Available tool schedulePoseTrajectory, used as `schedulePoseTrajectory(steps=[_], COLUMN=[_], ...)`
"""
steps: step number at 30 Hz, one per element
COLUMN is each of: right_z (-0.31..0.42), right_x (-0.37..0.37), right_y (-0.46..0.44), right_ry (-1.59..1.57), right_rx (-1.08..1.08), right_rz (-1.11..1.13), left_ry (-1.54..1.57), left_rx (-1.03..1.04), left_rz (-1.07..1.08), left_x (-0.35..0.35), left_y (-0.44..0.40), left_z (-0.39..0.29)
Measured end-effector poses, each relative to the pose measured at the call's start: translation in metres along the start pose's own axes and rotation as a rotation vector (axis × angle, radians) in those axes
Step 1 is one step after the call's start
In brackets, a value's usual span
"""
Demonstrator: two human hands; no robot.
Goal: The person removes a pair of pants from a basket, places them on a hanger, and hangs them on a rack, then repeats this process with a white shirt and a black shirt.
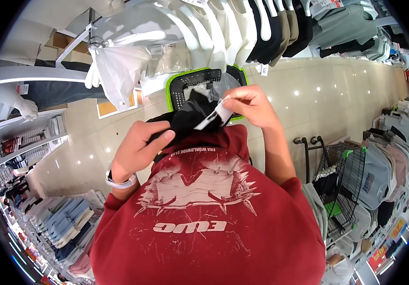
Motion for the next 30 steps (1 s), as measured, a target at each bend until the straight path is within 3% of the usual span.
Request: schedulePoseTrajectory(steps=[2,4,8,13,18,20,22,24,30], right_z=[0.007,0.021,0.029,0.044,0.026,0.007,0.004,0.003,-0.011], right_x=[0.001,0.005,0.004,0.01,0.035,0.036,0.038,0.037,0.033], right_y=[0.002,0.002,-0.006,-0.01,-0.02,-0.021,-0.025,-0.029,-0.039], right_ry=[-0.101,-0.086,0.354,0.542,0.81,0.805,0.738,0.718,0.444], right_rx=[-0.003,0.097,0.085,0.181,0.034,0.106,-0.115,-0.073,0.081], right_rz=[-0.067,0.052,0.067,0.09,0.357,0.411,0.297,0.248,0.536], left_ry=[0.021,0.023,-0.09,-0.105,-0.096,-0.098,-0.1,-0.102,-0.172], left_rx=[-0.016,0.027,0.035,0.037,0.159,0.154,0.151,0.112,0.186], left_rz=[-0.042,-0.008,0.056,0.053,0.038,0.05,0.067,0.13,0.136], left_x=[-0.004,-0.005,-0.006,-0.008,-0.006,-0.005,-0.005,-0.002,0.004], left_y=[0.002,0.003,0.008,0.015,0.02,0.023,0.025,0.027,0.027], left_z=[0.002,0.001,-0.007,-0.007,-0.015,-0.015,-0.015,-0.013,-0.018])
Point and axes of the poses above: each hand's wrist, its own y-axis away from the middle knuckle, its own x-axis out of the palm, z = x × y, the point moved 4 cm from there along -y, towards the middle knuckle, and after that the axes turned 3 degrees about -y, right-handed, at the moved point
